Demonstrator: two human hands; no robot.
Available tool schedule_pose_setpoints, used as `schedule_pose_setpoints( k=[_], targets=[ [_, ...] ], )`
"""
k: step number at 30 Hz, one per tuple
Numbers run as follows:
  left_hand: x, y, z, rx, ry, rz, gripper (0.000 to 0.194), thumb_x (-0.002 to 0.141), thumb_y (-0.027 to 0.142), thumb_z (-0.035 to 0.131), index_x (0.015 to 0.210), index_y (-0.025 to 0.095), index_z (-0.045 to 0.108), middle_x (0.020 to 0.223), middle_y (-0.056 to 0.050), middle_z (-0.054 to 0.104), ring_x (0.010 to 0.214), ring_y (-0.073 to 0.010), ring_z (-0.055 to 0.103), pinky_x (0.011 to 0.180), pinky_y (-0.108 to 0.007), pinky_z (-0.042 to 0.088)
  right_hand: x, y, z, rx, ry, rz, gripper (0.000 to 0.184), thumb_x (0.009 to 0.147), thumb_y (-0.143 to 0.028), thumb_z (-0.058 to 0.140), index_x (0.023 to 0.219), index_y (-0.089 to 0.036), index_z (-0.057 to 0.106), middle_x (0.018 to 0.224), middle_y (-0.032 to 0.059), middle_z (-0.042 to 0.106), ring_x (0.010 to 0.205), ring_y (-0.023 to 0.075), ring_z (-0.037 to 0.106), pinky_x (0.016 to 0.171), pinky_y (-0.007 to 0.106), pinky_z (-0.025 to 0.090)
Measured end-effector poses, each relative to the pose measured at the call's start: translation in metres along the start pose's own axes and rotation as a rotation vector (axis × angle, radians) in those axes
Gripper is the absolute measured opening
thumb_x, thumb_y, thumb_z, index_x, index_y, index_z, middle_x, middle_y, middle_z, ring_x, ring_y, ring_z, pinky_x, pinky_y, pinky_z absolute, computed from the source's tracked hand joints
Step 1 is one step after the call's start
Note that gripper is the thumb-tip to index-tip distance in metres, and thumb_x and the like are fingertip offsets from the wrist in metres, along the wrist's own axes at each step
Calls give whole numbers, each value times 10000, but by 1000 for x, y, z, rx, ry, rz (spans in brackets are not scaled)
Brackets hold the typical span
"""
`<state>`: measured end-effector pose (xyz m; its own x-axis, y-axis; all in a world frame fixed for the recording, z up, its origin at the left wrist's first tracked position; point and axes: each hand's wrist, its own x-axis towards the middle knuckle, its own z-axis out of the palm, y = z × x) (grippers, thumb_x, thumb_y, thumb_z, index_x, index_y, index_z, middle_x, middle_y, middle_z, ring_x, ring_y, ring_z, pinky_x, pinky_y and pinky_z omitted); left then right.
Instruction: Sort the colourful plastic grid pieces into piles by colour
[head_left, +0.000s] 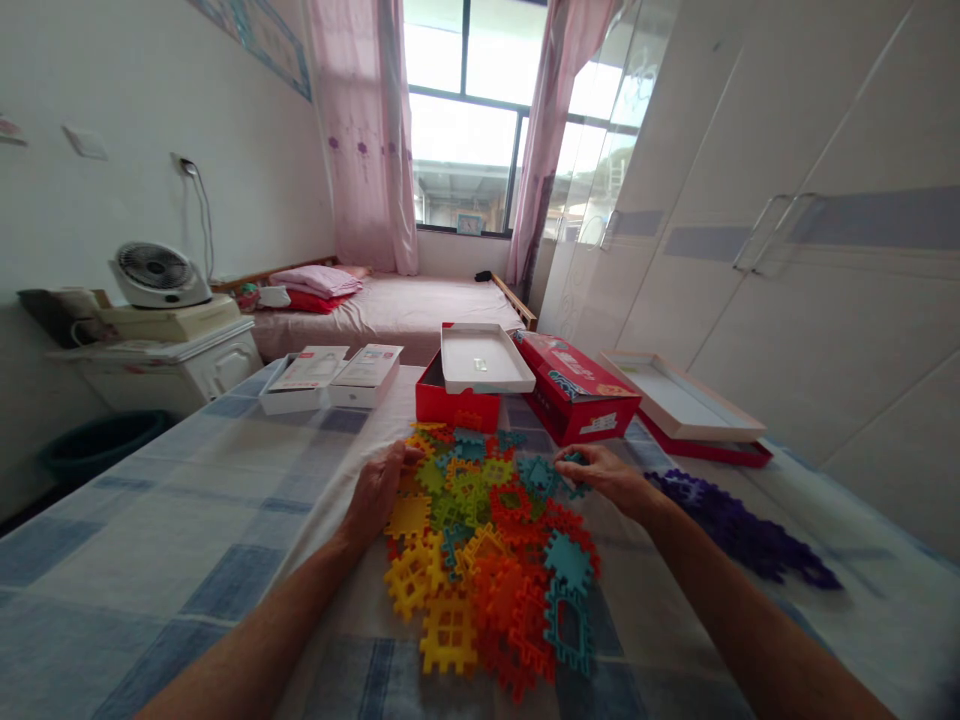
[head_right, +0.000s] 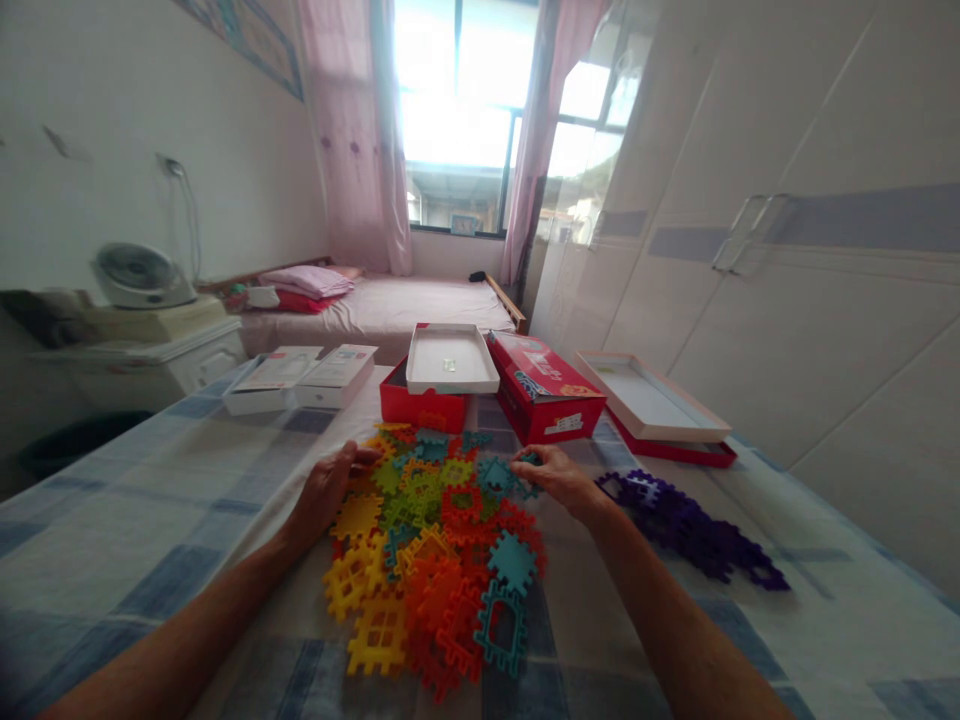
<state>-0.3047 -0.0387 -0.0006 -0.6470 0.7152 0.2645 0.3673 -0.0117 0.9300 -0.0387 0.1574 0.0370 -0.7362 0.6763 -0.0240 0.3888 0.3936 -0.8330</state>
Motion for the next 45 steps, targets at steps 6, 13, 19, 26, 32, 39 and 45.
schedule_pose_setpoints(
  k=[6,13,19,26,32,39,45],
  targets=[
    [0,3,0,10,-1,-2,685,790,717,334,815,151,718,844,-98,717,766,-240,634,778,-369,483,18,-17,17,-84,-50,-45,349,597,-401,714,842,-161,651,783,12,608,709,155,536,631,266,425],
    [0,1,0,-7,0,-8,687,789,720,335,820,149,715,848,-102,713,757,-236,632,755,-363,487,29,-9,21,-91,-56,19,431,510,-350,778,874,-151,662,810,33,639,728,191,561,628,287,436],
    [1,-4,0,5,-9,19,650,836,665,320,827,147,712,851,-91,714,773,-230,633,778,-361,478,20,-19,14,21,16,6,432,619,-505,687,859,-157,598,736,5,591,643,131,515,574,253,401],
    [1,-2,0,2,-14,23,652,829,672,324,821,148,712,858,-97,712,792,-236,632,773,-362,479,74,-21,36,20,218,58,258,655,-368,648,767,-181,509,681,11,566,650,155,538,592,270,410],
    [2,-6,-2,3,-61,-43,684,801,705,332,871,135,703,912,-107,710,803,-241,644,754,-376,503,86,-15,54,-130,361,82,212,595,-240,685,684,-203,496,708,20,570,788,221,564,690,305,410],
    [5,-10,-4,48,-80,-45,716,752,753,343,863,143,701,942,-109,711,820,-254,652,770,-385,520,53,-29,51,-91,522,2,280,706,-306,615,940,-190,515,892,44,603,838,189,569,754,306,438],
    [5,-10,-6,72,-85,-49,712,740,758,351,856,149,700,963,-103,713,847,-260,660,807,-394,522,-61,-17,-21,127,373,25,387,736,-455,615,999,-175,564,869,45,635,731,163,593,637,271,468]
  ],
)
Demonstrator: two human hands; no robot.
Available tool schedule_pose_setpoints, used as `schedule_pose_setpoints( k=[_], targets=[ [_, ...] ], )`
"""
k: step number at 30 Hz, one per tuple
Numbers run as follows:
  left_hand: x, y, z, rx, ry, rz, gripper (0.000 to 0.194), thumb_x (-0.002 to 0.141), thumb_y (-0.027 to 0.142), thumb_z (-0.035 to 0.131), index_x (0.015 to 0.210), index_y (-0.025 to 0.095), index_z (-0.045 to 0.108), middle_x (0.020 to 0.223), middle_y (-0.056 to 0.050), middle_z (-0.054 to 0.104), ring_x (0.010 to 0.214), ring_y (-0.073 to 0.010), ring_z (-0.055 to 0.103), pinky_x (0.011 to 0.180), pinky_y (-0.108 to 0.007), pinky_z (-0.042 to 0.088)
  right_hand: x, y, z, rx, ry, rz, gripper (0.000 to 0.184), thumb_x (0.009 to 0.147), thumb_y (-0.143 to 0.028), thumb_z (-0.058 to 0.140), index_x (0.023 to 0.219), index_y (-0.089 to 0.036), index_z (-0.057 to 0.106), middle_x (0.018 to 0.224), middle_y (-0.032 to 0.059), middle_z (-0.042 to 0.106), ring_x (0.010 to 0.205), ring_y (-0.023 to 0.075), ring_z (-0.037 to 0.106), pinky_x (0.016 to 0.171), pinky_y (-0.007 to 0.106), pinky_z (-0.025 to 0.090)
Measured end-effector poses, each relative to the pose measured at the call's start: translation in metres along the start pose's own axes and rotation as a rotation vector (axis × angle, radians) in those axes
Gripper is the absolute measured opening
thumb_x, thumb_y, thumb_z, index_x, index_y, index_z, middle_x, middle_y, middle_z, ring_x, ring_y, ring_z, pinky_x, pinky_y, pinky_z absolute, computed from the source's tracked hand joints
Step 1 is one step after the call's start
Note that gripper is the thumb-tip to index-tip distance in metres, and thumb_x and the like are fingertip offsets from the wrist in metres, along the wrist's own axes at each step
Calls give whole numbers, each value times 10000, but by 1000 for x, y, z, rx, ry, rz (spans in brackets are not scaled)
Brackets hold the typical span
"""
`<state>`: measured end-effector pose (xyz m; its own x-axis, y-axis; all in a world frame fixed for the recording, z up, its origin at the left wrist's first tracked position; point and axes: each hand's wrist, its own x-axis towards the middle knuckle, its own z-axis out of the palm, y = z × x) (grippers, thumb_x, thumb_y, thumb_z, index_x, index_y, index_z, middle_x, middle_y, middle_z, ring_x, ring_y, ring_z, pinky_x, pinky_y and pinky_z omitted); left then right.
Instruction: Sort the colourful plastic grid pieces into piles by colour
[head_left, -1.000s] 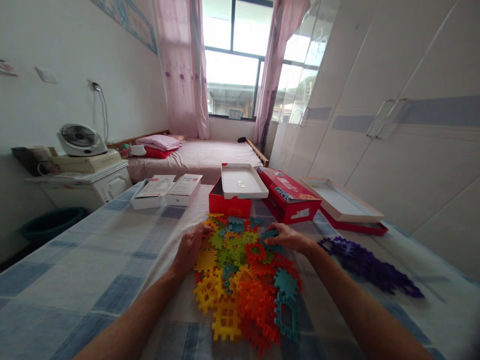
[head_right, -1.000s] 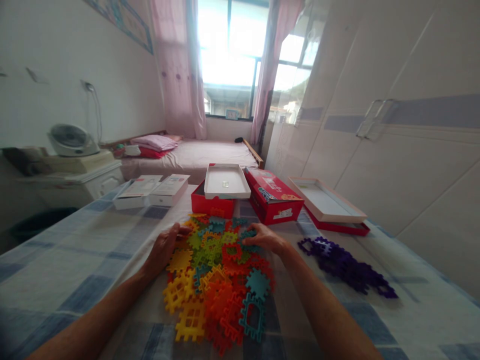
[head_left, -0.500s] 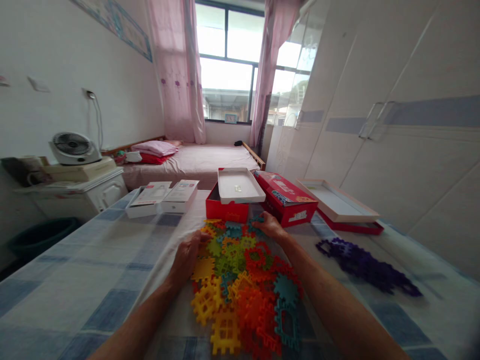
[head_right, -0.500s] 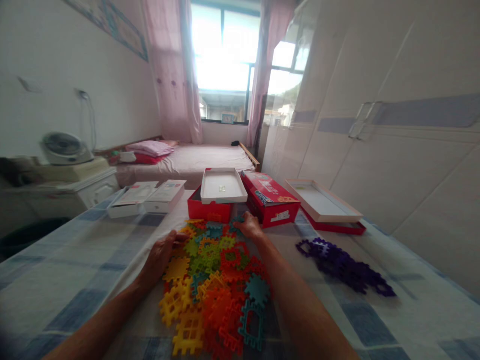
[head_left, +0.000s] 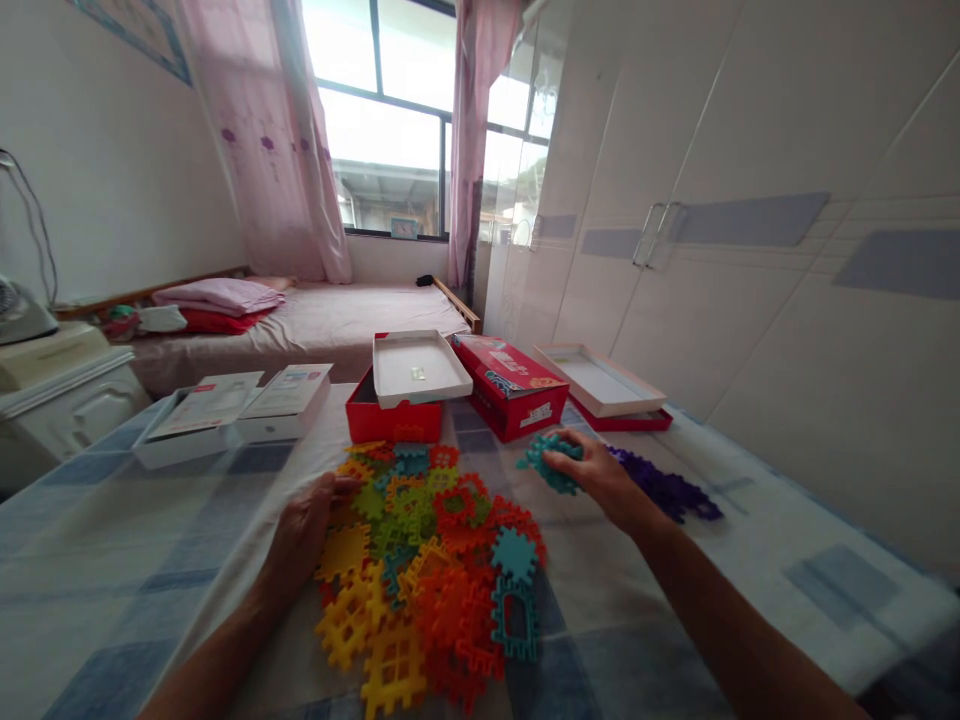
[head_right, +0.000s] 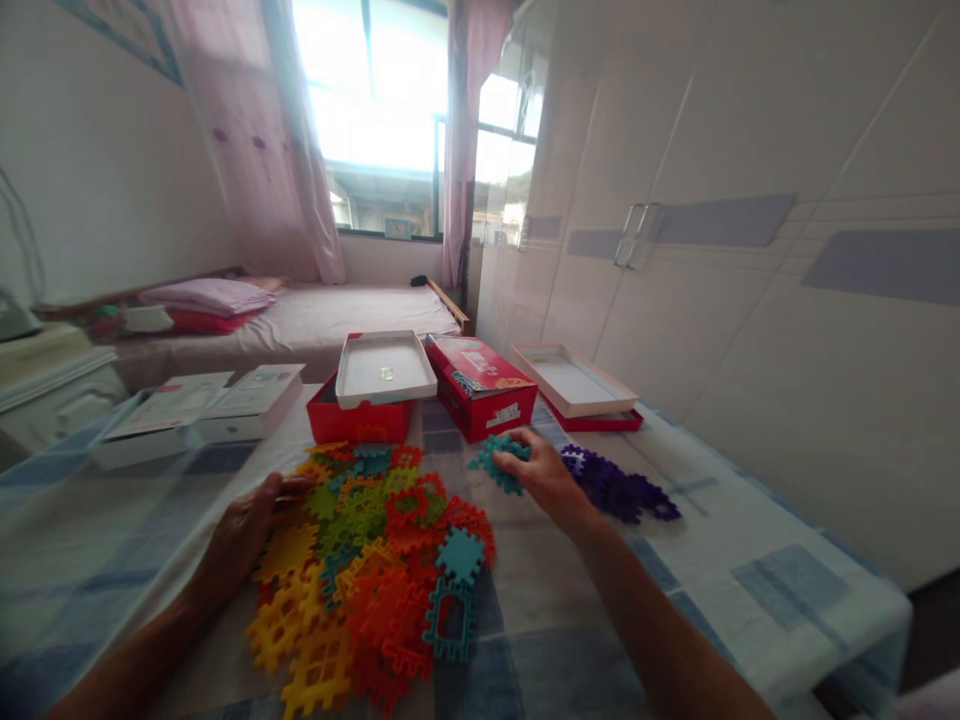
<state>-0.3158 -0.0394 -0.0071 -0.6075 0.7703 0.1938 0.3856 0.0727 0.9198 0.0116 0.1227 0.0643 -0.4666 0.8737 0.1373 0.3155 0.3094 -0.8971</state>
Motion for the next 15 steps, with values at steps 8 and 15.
schedule_pose_setpoints(
  k=[8,15],
  targets=[
    [1,2,-1,33,-19,-54,733,699,787,358,884,156,680,1006,-109,702,884,-266,652,867,-402,501,-102,80,-111,-278,-6,245,419,681,-506,621,950,-185,630,913,64,676,833,233,627,700,313,478],
    [3,2,-2,43,-27,-65,734,668,805,360,870,177,682,1067,-107,685,933,-279,641,902,-406,486,-73,82,-123,-796,264,14,408,785,-470,520,1043,-184,652,1091,108,631,1041,266,562,935,377,409]
  ],
)
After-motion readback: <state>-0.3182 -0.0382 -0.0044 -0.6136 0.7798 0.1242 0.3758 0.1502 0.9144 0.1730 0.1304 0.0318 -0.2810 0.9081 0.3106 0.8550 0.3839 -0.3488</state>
